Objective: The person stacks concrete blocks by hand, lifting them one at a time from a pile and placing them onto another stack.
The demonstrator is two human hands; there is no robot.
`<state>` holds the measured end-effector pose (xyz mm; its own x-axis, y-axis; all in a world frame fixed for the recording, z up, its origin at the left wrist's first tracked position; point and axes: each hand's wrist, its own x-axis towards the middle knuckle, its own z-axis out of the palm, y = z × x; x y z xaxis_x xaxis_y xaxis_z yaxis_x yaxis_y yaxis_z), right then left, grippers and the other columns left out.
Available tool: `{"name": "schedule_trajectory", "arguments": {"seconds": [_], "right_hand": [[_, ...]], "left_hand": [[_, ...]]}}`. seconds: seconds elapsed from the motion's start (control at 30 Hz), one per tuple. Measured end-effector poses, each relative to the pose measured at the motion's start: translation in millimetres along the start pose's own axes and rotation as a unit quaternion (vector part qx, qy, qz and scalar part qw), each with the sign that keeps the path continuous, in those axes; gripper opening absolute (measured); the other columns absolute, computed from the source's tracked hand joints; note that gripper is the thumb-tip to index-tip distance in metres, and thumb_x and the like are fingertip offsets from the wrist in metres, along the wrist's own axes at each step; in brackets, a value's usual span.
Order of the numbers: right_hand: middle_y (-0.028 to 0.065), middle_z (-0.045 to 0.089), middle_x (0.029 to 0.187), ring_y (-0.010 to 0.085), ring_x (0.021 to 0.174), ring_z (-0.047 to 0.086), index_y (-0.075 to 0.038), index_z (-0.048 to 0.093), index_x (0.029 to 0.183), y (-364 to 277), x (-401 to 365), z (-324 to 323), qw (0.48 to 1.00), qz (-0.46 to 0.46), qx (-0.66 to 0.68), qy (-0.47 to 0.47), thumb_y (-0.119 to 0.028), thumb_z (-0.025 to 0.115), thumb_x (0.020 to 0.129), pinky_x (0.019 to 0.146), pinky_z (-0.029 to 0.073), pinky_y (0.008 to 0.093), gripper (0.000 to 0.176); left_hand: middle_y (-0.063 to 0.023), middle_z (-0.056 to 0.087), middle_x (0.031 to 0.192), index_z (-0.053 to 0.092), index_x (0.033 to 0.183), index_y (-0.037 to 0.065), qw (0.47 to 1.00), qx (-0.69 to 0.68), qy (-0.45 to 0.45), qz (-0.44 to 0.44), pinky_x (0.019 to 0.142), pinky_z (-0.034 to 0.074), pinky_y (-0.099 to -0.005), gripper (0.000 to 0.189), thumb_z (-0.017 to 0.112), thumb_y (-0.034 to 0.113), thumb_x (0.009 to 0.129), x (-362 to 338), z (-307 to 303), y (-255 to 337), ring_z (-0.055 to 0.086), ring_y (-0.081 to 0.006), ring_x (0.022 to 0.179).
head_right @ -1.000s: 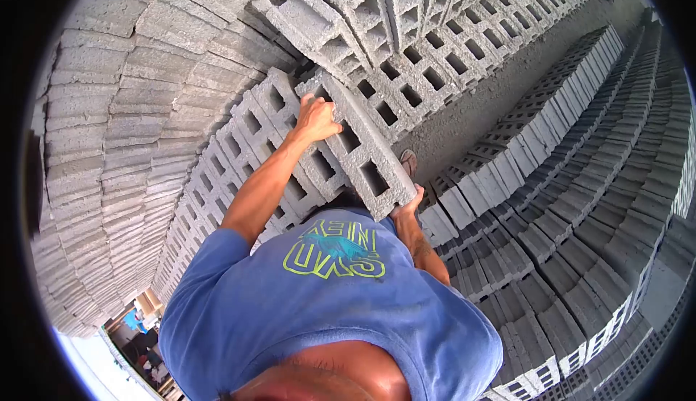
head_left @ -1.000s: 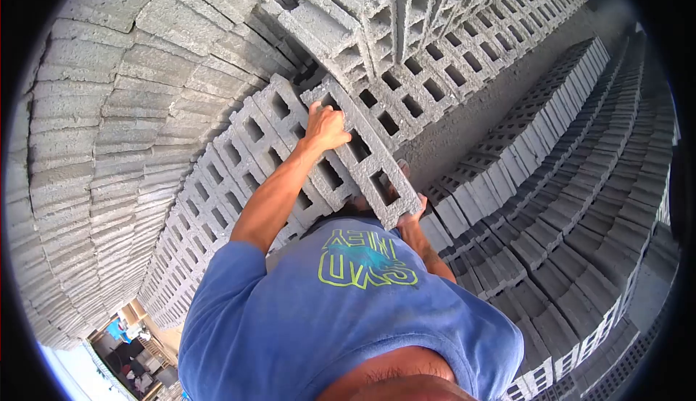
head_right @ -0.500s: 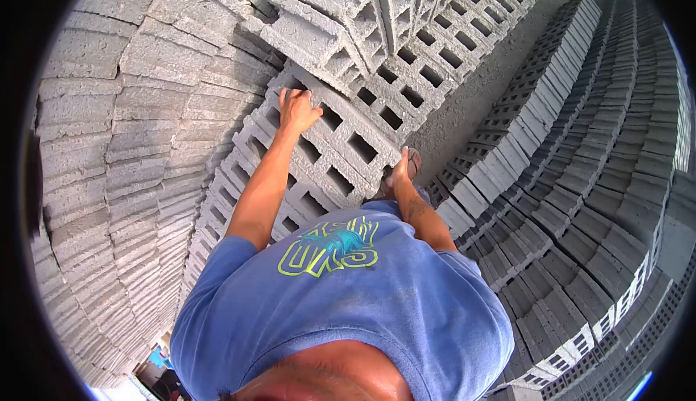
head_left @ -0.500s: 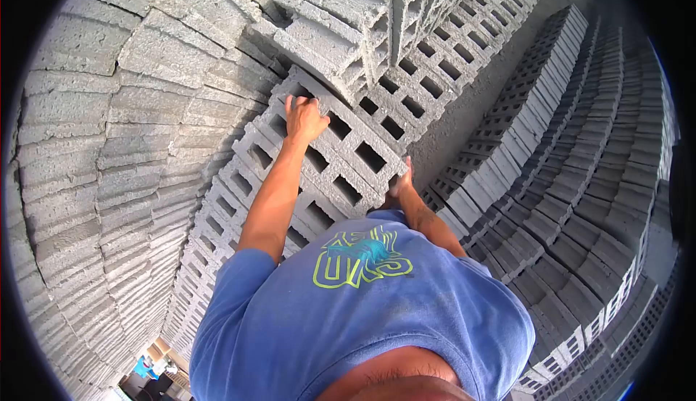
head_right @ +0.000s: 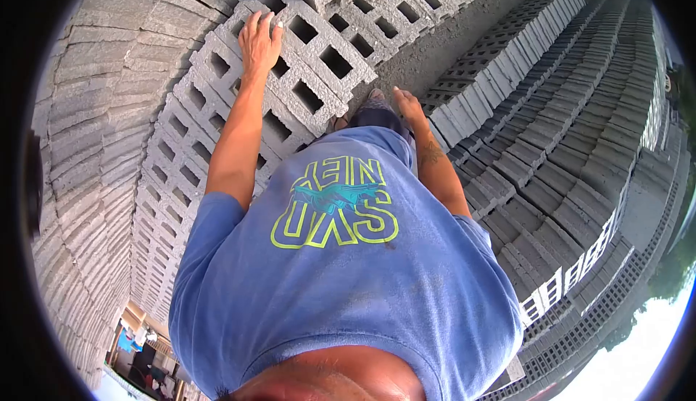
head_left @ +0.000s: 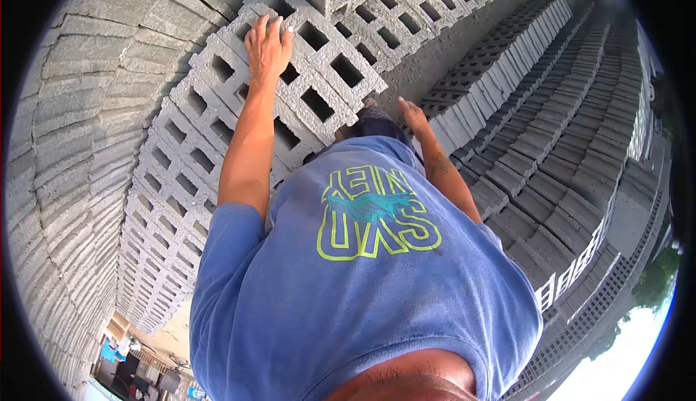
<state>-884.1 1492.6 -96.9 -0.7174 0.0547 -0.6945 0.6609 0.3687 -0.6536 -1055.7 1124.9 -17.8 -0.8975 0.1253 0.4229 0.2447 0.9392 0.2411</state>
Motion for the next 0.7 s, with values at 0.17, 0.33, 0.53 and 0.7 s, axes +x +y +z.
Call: {"name": "schedule_trajectory", "arguments": {"seconds": [0.17, 0.33, 0.53, 0.7], "right_hand": [[0.0205, 0.055, 0.130, 0.0301, 0.126, 0.047, -0.001, 0.055, 0.128, 29, -35, 0, 0.987, -0.005, -0.114, -0.109, -0.050, 0.047, 0.094, 0.107, 0.033, 0.0352, 0.061], [0.0187, 0.048, 0.138, 0.0285, 0.131, 0.042, 0.002, 0.050, 0.132, 39, -30, -48, 0.971, -0.052, -0.106, -0.208, -0.043, 0.041, 0.099, 0.112, 0.028, 0.0341, 0.056], [0.0189, 0.057, 0.129, 0.0295, 0.122, 0.052, -0.001, 0.060, 0.122, 69, 0, -76, 0.984, -0.120, -0.082, -0.106, -0.047, 0.044, 0.096, 0.104, 0.038, 0.0354, 0.055], [0.0193, 0.062, 0.121, 0.0279, 0.115, 0.057, 0.001, 0.063, 0.117, 68, 28, -66, 0.993, -0.100, -0.025, -0.053, -0.043, 0.050, 0.094, 0.099, 0.041, 0.0342, 0.051]], "left_hand": [[-0.0122, 0.050, 0.131, 0.059, 0.119, 0.012, 0.999, -0.033, 0.032, -0.024, 0.102, 0.035, -0.0490, 0.037, 0.060, 0.033, 0.089, -6, 5, -4, 0.044, -0.0334, 0.123], [-0.0137, 0.050, 0.132, 0.062, 0.118, 0.010, 0.999, -0.017, 0.007, -0.047, 0.101, 0.038, -0.0477, 0.040, 0.062, 0.035, 0.087, -5, 2, 3, 0.045, -0.0339, 0.122], [-0.0171, 0.049, 0.132, 0.061, 0.119, 0.007, 0.999, -0.020, -0.006, -0.048, 0.101, 0.038, -0.0475, 0.041, 0.063, 0.032, 0.087, -3, -3, 9, 0.045, -0.0374, 0.120], [-0.0174, 0.048, 0.133, 0.060, 0.119, 0.009, 0.999, -0.029, 0.015, -0.037, 0.101, 0.038, -0.0483, 0.035, 0.060, 0.024, 0.087, -7, 0, 10, 0.045, -0.0387, 0.121]]}}
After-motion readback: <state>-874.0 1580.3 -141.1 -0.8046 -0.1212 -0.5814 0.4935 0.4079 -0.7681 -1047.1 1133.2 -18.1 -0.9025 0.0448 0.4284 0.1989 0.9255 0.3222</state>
